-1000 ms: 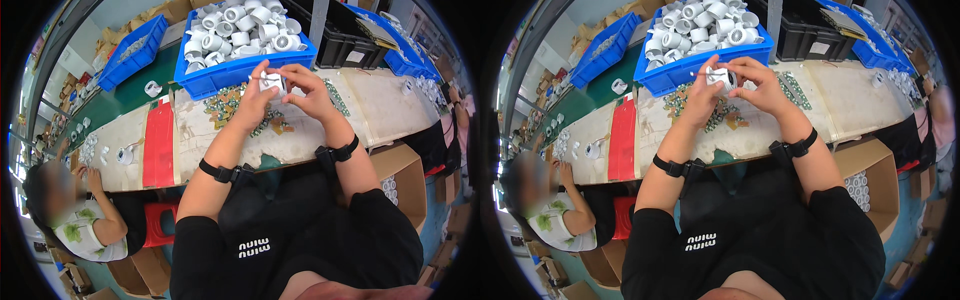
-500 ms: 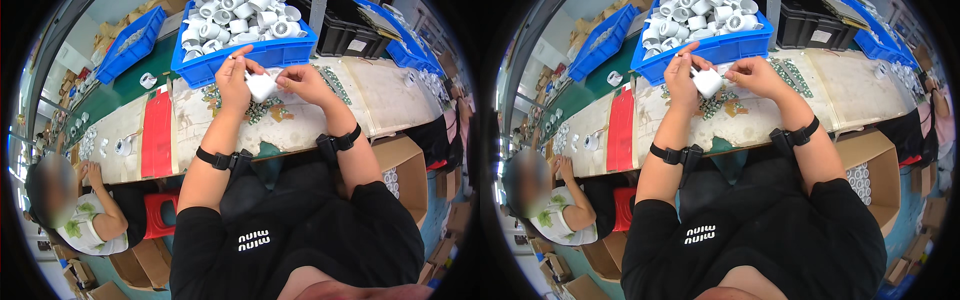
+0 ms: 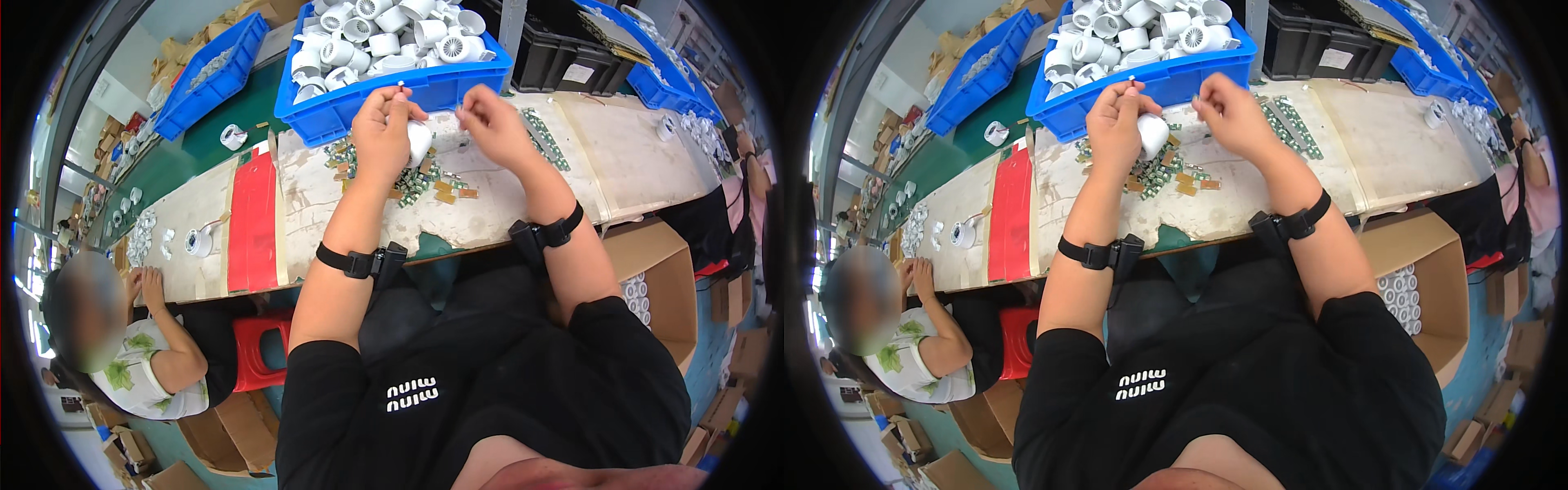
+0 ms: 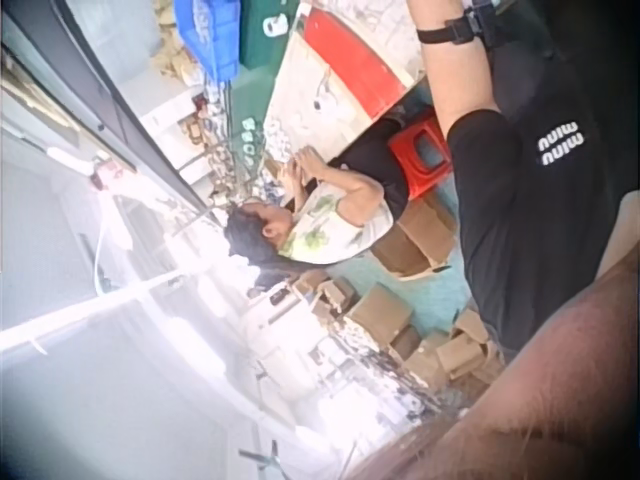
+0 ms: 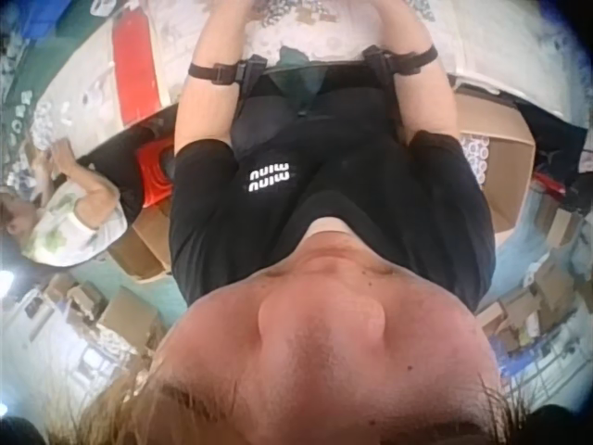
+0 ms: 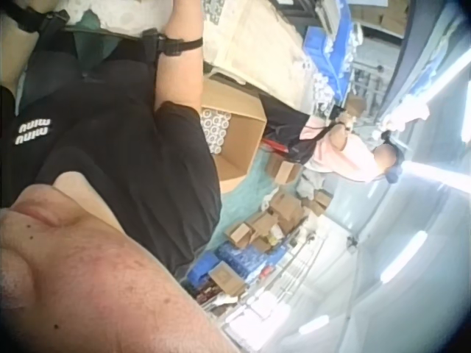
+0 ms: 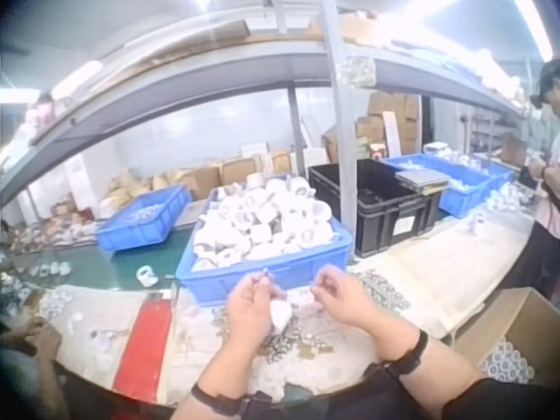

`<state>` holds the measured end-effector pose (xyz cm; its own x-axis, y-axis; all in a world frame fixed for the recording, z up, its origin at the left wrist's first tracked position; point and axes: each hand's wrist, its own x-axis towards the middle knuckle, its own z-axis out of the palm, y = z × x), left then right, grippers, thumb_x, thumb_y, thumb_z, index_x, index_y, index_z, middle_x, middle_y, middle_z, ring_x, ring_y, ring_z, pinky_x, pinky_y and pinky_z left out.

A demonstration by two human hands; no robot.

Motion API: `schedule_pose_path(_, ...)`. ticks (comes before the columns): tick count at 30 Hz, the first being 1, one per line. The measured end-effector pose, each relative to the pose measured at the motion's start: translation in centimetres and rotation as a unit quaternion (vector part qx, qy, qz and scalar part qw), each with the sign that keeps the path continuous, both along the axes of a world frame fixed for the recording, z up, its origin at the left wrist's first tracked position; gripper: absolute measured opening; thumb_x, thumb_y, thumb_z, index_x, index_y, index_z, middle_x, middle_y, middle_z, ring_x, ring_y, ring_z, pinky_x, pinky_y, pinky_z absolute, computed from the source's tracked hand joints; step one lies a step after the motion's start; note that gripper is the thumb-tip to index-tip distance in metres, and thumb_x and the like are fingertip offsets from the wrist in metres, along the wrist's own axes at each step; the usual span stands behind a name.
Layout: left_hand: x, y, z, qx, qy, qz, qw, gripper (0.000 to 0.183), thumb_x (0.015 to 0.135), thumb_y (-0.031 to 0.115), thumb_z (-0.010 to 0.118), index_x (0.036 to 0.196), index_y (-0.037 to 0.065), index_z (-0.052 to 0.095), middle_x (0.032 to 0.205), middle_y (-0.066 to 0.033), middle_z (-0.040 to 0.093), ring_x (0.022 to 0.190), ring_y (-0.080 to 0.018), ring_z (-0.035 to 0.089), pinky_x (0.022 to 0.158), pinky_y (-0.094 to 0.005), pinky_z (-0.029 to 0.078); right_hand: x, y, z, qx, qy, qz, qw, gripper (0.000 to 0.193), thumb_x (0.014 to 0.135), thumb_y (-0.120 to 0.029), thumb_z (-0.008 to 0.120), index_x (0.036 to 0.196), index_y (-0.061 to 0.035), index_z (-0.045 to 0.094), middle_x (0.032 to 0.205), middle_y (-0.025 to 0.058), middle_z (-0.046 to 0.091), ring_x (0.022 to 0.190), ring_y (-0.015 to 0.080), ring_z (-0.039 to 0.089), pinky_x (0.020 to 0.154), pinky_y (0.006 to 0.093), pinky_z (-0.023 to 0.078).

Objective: Assembling electronic components by inserting circuit boards into white plastic housings.

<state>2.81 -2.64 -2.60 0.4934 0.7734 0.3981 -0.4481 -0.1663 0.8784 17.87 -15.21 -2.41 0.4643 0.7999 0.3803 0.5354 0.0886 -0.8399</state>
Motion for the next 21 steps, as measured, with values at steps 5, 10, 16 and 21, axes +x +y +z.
schedule_pose_path(5,-0.5,-1.0,0.3,0.096,0.128,-0.015,0.987,0.018,0.099,0.009,0.06,0.106,-0.005,0.068,0.074,-0.0074,0.07,0.064,-0.0092,0.063,0.061,-0.0235,0.048,0.6,-0.3,0.6,0.121,0.173,0.086,0.974,0.019,0.088,-0.014,0.08,0.096,-0.0006,0.068,0.083,-0.0018,0.069,0.07,0.0031,0.058,0.062,0.0182,0.045)
schedule_pose_path(10,-0.7,-1.8,0.3,0.147,0.175,-0.008,0.974,0.014,0.094,0.01,0.067,0.095,-0.002,0.073,0.072,-0.0045,0.069,0.061,-0.0072,0.062,0.057,-0.0228,0.046,0.2,-0.6,1.1,0.085,0.182,0.079,0.976,0.018,0.091,-0.016,0.077,0.098,0.0002,0.074,0.084,0.0045,0.073,0.071,0.0063,0.061,0.064,0.0188,0.046)
schedule_pose_path(16,-0.3,-1.4,-0.3,0.225,0.188,0.009,0.956,0.013,0.083,0.012,0.07,0.086,0.0,0.075,0.073,-0.0094,0.073,0.064,-0.0137,0.069,0.065,-0.0273,0.052,0.1,-0.8,0.9,0.059,0.152,0.072,0.984,0.022,0.09,-0.024,0.078,0.092,-0.002,0.074,0.079,0.0029,0.075,0.061,0.0031,0.057,0.054,0.019,0.045)
schedule_pose_path(21,-0.2,-1.5,-0.3,0.239,0.153,0.014,0.959,0.012,0.082,0.012,0.07,0.085,0.002,0.075,0.072,-0.0093,0.073,0.062,-0.0166,0.069,0.065,-0.0283,0.052,0.0,-0.9,1.0,0.081,0.143,0.084,0.983,0.021,0.09,-0.023,0.078,0.091,-0.0027,0.074,0.078,0.0036,0.074,0.061,0.0033,0.057,0.055,0.0191,0.046)
